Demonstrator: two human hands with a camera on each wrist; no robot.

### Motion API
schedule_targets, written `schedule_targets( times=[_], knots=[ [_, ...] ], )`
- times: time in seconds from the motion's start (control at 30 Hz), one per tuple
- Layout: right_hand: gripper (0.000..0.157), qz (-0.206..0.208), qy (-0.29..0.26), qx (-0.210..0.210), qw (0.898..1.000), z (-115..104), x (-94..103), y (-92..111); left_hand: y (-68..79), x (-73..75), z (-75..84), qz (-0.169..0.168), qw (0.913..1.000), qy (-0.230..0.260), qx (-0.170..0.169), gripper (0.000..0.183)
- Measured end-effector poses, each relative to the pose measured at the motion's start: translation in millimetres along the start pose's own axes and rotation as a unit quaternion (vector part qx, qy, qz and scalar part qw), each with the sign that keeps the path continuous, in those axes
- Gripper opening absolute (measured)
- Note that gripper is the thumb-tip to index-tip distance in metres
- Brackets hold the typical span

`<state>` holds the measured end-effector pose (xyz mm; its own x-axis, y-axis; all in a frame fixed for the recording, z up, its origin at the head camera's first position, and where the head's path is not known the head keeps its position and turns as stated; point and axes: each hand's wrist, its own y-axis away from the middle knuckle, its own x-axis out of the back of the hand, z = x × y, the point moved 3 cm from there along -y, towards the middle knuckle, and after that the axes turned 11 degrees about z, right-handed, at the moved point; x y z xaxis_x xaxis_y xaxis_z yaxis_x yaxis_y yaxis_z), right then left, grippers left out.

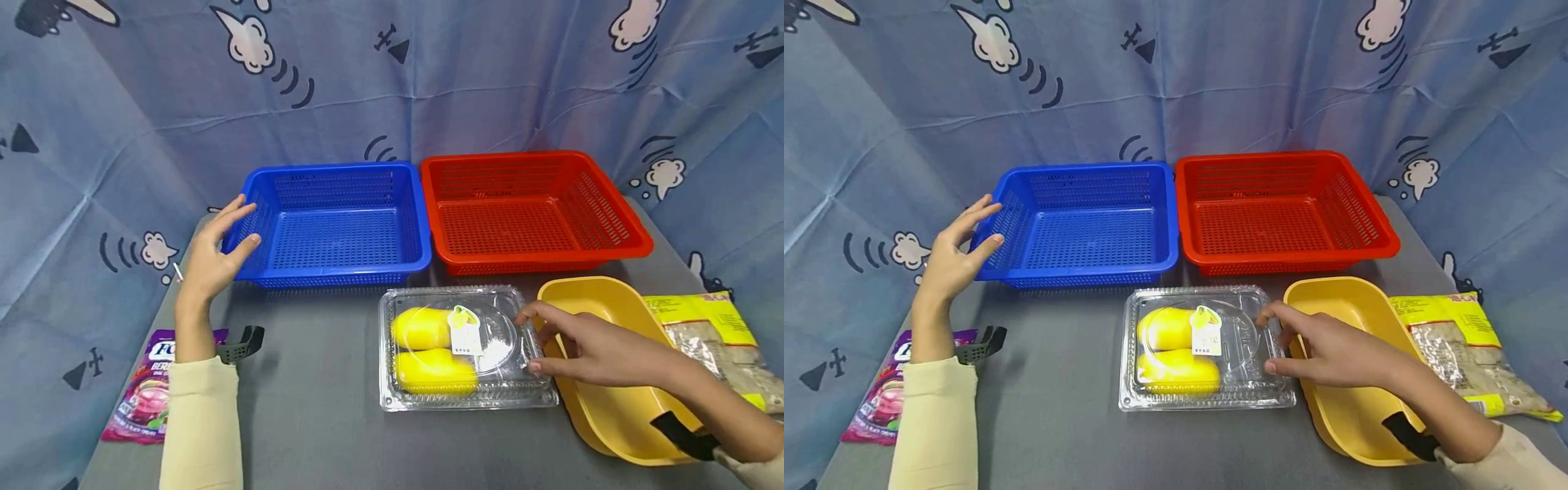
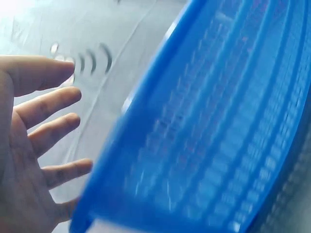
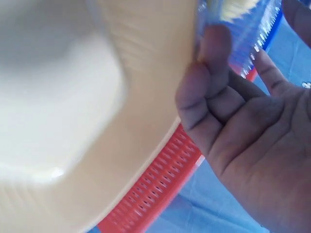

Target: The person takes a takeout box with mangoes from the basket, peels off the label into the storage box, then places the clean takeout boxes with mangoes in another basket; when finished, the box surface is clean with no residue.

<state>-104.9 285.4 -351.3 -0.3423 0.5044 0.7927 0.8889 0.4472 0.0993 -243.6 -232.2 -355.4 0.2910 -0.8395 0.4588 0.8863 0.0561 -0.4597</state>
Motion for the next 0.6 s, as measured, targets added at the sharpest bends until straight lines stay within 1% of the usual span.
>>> schedule_targets(
  times=[0.07, 0.13, 0.2, 0.23, 0.33, 0.43, 0.5, 0.6],
  knots=[
    [0.059, -0.014, 0.001, -0.003, 1.000, -0.8, 4.9, -0.1, -1.1, -9.3, 12.6, 0.005, 0.9994, -0.001, -0.033, 0.050],
    [0.059, -0.017, 0.009, 0.000, 1.000, -2.6, 10.8, -0.2, -0.4, -20.1, 26.5, 0.003, 0.9982, 0.006, -0.060, 0.048],
    [0.057, -0.005, 0.026, 0.014, 1.000, -5.9, 17.5, -1.2, 1.7, -32.0, 40.9, -0.008, 0.9963, 0.018, -0.083, 0.048],
    [0.055, 0.010, 0.040, 0.029, 0.999, -8.3, 21.1, -2.4, 3.4, -37.9, 48.9, -0.017, 0.9951, 0.025, -0.094, 0.048],
    [0.049, 0.073, 0.081, 0.069, 0.992, -17.2, 31.1, -9.0, 10.4, -56.2, 71.7, -0.054, 0.9902, 0.033, -0.125, 0.047],
    [0.046, 0.131, 0.099, 0.107, 0.981, -26.9, 36.5, -18.6, 19.9, -75.4, 92.0, -0.095, 0.9829, 0.033, -0.154, 0.046],
    [0.046, 0.149, 0.091, 0.121, 0.977, -31.7, 36.3, -25.8, 27.1, -87.6, 101.5, -0.125, 0.9780, 0.037, -0.163, 0.045],
    [0.043, 0.155, 0.070, 0.138, 0.976, -34.4, 30.2, -37.3, 38.2, -103.6, 112.2, -0.165, 0.9704, 0.047, -0.170, 0.044]
  ],
)
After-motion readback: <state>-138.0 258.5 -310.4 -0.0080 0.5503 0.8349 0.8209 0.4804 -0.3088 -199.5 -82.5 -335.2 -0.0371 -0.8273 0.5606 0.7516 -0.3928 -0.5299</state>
